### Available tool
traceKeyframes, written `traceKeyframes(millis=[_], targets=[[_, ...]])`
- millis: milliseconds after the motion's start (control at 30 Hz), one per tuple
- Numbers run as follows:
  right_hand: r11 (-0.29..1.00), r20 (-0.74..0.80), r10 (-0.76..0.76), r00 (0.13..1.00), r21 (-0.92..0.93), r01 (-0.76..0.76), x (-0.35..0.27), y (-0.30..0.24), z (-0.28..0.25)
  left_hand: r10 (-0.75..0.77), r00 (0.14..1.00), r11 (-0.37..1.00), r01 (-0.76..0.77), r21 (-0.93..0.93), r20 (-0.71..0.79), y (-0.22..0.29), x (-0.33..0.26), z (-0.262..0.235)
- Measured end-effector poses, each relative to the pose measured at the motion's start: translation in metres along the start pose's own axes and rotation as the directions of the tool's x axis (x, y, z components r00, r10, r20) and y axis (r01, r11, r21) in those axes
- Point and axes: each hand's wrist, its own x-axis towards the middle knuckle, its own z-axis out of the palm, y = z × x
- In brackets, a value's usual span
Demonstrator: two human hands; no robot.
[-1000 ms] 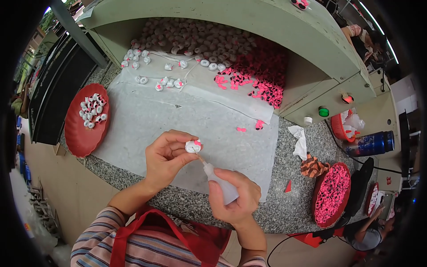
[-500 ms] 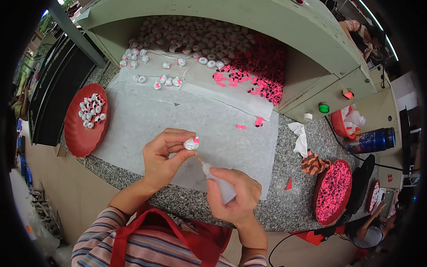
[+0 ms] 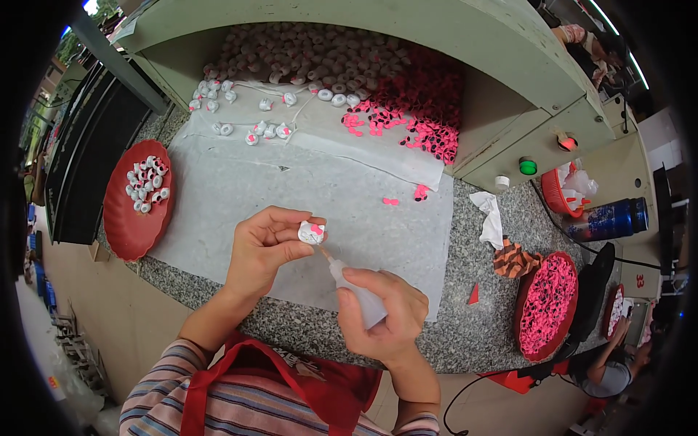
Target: Assembling small ceramic components using a squeeze bottle of adhesive at a production workbench.
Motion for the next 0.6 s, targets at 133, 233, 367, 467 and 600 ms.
traceKeyframes(millis=[133,233,367,467,600], targets=[[0.998,-0.01,0.055,0.998,-0.001,-0.055,-0.0037,0.0018,0.0,0.003,1.0,1.0,-0.003,0.001,-0.006,0.0001,0.0006,-0.0003],[0.995,0.002,0.097,0.995,0.006,-0.097,-0.0035,0.001,-0.002,-0.006,0.999,1.0,0.005,-0.011,-0.051,0.0004,0.0007,0.0007],[0.998,0.007,0.064,0.998,0.0,-0.064,-0.0026,-0.0003,-0.0027,0.024,0.999,1.0,-0.023,0.015,-0.047,0.0001,0.0002,0.0012],[0.998,0.013,0.064,0.998,0.006,-0.064,-0.0007,-0.0027,-0.0018,0.011,0.999,1.0,-0.011,0.009,-0.035,0.0003,0.0002,0.0016],[0.897,-0.03,0.416,0.909,0.179,-0.404,0.0038,0.0005,-0.0004,0.013,0.998,1.0,-0.011,0.026,-0.054,0.0007,0.0002,-0.0019]])
